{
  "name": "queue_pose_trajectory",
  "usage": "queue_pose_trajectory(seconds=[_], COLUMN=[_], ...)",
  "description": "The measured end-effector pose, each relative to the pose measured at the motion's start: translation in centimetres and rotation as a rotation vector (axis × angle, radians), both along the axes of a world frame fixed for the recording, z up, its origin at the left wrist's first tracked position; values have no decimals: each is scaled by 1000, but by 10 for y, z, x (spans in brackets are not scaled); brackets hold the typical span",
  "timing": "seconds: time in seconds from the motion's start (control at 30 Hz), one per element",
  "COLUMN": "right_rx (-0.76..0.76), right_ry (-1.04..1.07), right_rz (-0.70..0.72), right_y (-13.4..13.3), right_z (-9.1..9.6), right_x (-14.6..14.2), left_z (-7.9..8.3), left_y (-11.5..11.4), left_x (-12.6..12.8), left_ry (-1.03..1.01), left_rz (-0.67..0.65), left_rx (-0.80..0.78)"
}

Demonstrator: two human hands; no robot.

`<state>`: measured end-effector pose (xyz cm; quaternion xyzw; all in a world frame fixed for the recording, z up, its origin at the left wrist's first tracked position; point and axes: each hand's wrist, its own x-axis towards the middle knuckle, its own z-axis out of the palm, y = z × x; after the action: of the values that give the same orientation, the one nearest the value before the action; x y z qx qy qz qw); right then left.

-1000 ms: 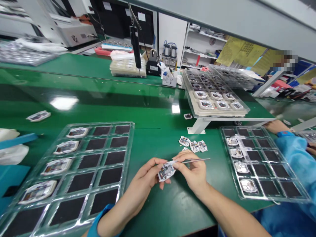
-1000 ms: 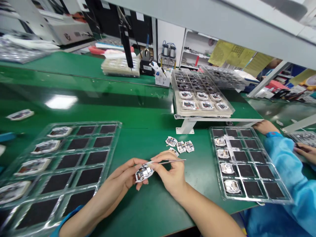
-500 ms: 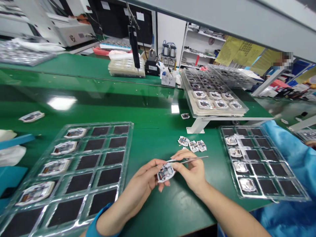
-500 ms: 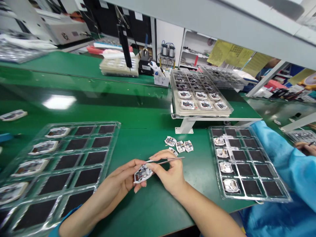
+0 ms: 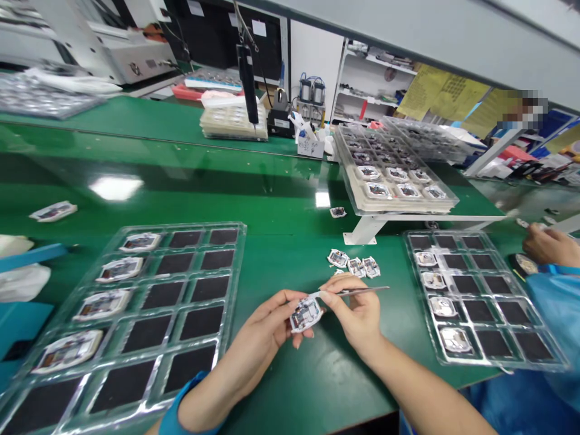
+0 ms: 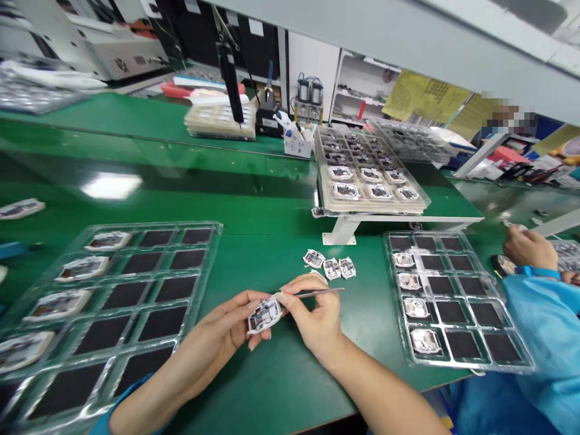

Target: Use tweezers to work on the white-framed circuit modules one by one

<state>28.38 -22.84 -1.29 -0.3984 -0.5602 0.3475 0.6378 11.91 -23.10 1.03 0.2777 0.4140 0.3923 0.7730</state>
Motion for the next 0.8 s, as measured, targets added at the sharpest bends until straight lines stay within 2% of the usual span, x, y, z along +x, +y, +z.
queue_pose_trajectory(seconds=[0.13,0.37,0.6,0.8], right_rx=[43,49,-242,-279], right_ry=[-37,-54,45,132], right_rz=[43,26,-69,-119], right_y=[1,0,1,7], right_z=[0,1,0,0], right_x=[1,0,-1,4], left_z=[1,1,1,0], left_y=[0,0,-2,-2], left_x=[0,-1,2,1], left_ry=[-8,-19,44,88], left_rz=[-1,-20,-22,-32], left_rx=[-20,-22,56,87])
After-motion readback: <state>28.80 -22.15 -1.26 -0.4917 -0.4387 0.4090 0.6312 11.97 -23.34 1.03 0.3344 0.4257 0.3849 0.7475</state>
